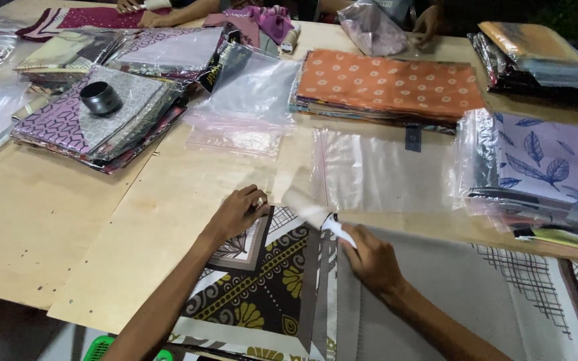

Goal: The person uses a white cylindrical roller to press and smooth a piece of patterned fabric on a wooden table. They repeatedly roll the tool back and forth over the fabric surface to flatten it.

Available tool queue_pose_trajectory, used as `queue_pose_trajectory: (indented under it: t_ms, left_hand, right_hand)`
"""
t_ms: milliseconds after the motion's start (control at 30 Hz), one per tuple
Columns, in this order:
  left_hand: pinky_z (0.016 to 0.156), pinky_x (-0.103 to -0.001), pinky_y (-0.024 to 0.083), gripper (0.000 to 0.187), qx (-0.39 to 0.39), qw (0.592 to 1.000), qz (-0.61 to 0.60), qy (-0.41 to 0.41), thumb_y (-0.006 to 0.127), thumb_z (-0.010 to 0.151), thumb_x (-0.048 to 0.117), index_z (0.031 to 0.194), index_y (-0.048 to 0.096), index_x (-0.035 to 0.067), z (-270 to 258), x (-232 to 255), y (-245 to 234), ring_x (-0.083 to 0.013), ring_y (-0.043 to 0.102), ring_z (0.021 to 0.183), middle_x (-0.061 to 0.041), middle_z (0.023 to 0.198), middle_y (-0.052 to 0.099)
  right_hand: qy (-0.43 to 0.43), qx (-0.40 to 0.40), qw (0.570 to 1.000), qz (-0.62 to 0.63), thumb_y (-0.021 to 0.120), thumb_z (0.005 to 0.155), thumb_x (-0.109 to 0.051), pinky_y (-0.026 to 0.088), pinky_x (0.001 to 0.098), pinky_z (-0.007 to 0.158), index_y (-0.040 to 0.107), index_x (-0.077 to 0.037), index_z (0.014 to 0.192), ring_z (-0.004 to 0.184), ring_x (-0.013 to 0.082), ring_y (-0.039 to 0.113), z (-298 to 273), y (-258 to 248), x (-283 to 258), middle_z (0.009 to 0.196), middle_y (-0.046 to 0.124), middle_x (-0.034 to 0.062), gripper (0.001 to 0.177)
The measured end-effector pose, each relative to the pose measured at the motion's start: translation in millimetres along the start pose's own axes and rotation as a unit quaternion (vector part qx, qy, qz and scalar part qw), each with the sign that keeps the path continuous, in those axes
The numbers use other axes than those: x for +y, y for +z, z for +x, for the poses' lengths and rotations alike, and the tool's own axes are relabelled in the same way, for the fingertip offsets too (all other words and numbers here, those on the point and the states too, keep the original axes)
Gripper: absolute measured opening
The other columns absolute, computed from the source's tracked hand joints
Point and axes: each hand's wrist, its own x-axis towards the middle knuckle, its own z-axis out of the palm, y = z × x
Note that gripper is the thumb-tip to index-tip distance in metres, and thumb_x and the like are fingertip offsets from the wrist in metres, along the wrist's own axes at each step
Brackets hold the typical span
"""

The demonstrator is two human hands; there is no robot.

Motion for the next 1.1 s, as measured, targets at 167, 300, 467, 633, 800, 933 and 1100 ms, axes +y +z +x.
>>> queue_pose_trajectory:
  t_ms: [167,300,467,633,800,933,1100]
  left_hand:
    - [0.070,-0.049,0.055,0.015,0.009,1.000,-0.010,0.022,0.066,0.096,0.028,0.102,0.062,0.015,-1,-3,-2,-0.0375,0.067,0.072,-0.006,0.076,0.051]
    - [0.069,-0.049,0.055,0.015,0.017,0.999,-0.015,0.035,0.067,0.097,0.030,0.098,0.062,0.015,-2,-3,-3,-0.0374,0.067,0.072,-0.006,0.075,0.049]
    - [0.070,-0.047,0.055,0.013,0.017,0.999,-0.004,0.031,0.067,0.095,0.029,0.100,0.063,0.017,-2,-9,1,-0.0360,0.068,0.075,-0.005,0.076,0.052]
    - [0.070,-0.047,0.055,0.013,0.022,0.999,-0.007,0.033,0.068,0.094,0.028,0.099,0.063,0.018,-2,-8,0,-0.0362,0.068,0.075,-0.006,0.076,0.052]
    - [0.069,-0.046,0.055,0.012,0.020,0.999,-0.010,0.027,0.067,0.096,0.027,0.098,0.063,0.016,-1,-6,0,-0.0355,0.067,0.073,-0.006,0.074,0.053]
    - [0.069,-0.047,0.055,0.013,0.018,1.000,-0.006,0.024,0.066,0.096,0.028,0.099,0.063,0.016,-2,-4,-1,-0.0356,0.067,0.075,-0.006,0.075,0.053]
    - [0.069,-0.046,0.055,0.011,0.018,1.000,-0.018,0.016,0.067,0.096,0.025,0.098,0.063,0.015,-1,7,-9,-0.0359,0.067,0.073,-0.007,0.074,0.054]
  right_hand:
    - [-0.020,-0.013,1.000,-0.018,0.056,0.101,-0.033,0.059,0.0362,0.054,0.068,-0.019,0.111,0.069,0.0298,0.075,-13,5,20,0.086,0.069,0.0046,0.021]
    - [-0.052,-0.059,0.997,-0.023,0.055,0.102,-0.034,0.058,0.0391,0.050,0.070,-0.017,0.108,0.065,0.0309,0.074,1,-8,-9,0.082,0.068,0.0052,0.023]
    - [0.033,-0.038,0.999,-0.001,0.056,0.102,-0.032,0.061,0.0418,0.058,0.067,-0.017,0.115,0.074,0.0336,0.076,0,-8,5,0.088,0.070,0.0084,0.023]
    - [0.008,-0.031,0.999,0.022,0.060,0.100,-0.029,0.060,0.0427,0.054,0.070,-0.014,0.109,0.071,0.0375,0.075,-4,-5,1,0.083,0.071,0.0104,0.020]
    - [0.041,-0.067,0.996,-0.037,0.055,0.101,-0.036,0.060,0.0469,0.060,0.067,-0.022,0.114,0.073,0.0347,0.075,-4,2,12,0.086,0.069,0.0068,0.023]
    - [0.053,-0.041,0.997,-0.023,0.052,0.103,-0.032,0.061,0.0450,0.060,0.063,-0.019,0.118,0.073,0.0351,0.075,-2,-7,6,0.088,0.069,0.0087,0.023]
    - [-0.011,-0.073,0.996,-0.051,0.052,0.102,-0.039,0.059,0.0493,0.057,0.066,-0.021,0.115,0.068,0.0370,0.075,0,-10,-13,0.088,0.070,0.0091,0.026]
